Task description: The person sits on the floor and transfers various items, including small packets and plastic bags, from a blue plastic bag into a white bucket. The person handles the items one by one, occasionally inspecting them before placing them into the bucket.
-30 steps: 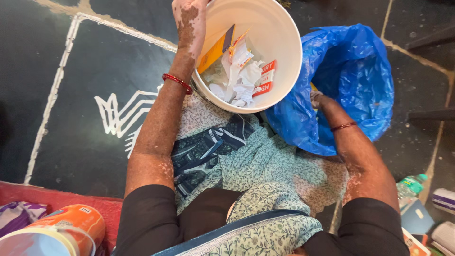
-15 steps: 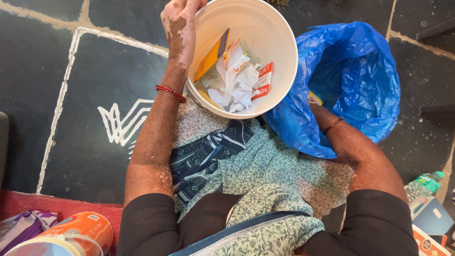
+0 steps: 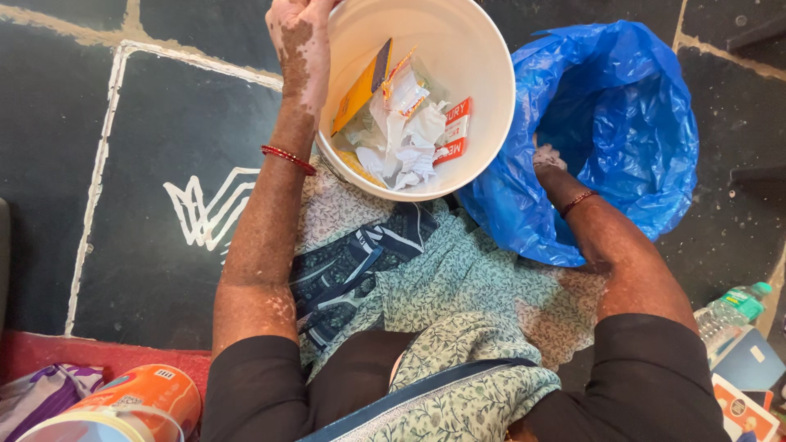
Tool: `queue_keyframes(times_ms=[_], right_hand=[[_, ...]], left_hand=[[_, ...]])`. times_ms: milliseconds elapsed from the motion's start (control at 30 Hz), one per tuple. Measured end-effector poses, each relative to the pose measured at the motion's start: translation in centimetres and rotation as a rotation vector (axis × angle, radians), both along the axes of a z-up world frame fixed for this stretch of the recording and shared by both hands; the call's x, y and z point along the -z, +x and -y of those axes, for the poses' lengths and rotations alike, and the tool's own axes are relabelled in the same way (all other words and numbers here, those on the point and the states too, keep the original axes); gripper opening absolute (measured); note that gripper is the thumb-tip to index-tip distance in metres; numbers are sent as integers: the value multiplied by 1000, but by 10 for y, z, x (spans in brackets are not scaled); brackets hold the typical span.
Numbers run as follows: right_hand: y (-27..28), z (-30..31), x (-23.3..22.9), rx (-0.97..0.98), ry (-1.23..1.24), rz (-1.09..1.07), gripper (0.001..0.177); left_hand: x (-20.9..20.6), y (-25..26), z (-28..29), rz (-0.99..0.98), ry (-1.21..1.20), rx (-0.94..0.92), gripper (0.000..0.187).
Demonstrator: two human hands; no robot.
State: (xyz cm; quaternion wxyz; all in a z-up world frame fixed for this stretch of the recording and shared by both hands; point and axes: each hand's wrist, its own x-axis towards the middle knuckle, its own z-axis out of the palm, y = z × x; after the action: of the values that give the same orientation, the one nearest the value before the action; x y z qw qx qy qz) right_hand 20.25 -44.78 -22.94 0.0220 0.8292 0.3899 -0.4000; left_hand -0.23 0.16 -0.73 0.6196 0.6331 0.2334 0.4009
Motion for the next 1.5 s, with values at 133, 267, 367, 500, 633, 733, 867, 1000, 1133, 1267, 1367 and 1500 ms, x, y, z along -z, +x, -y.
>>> queue_keyframes(times_ms=[133, 267, 367, 500, 633, 733, 867, 1000, 1133, 1267, 1367, 1500], right_hand=[[19, 2, 8, -14, 15, 36, 28], [46, 10, -16, -14, 109, 31, 30], [40, 37, -101, -66, 462, -121, 31], [-26, 34, -245, 836, 427, -520, 38], [-74, 18, -328, 1039, 512, -541, 41], [-98, 19, -349, 1045, 655, -541, 39], [-123, 2, -365, 945, 716, -357, 37], [-151, -46, -393, 694, 727, -128, 39], [-157, -118, -405, 5, 550, 542, 40], [-156, -189, -384, -198, 412, 722, 49], [-150, -266, -337, -271, 152, 668, 54], [-158, -309, -286, -482, 276, 749, 70]], left_hand=[[4, 0, -1, -5, 27, -12, 28], [10, 2, -4, -77, 8, -49, 37], [11, 5, -4, 25, 20, -2, 30], [14, 5, -7, 15, 60, -27, 35], [20, 8, -9, 23, 73, -51, 38], [28, 10, -16, 15, 102, -69, 36], [53, 17, -19, -45, 171, -81, 35], [83, 28, -23, -127, 258, -106, 33], [102, 42, -21, -176, 297, -84, 31], [113, 49, -21, -203, 323, -60, 30], [117, 52, -21, -215, 331, -47, 29], [117, 57, -19, -213, 332, -31, 27]])
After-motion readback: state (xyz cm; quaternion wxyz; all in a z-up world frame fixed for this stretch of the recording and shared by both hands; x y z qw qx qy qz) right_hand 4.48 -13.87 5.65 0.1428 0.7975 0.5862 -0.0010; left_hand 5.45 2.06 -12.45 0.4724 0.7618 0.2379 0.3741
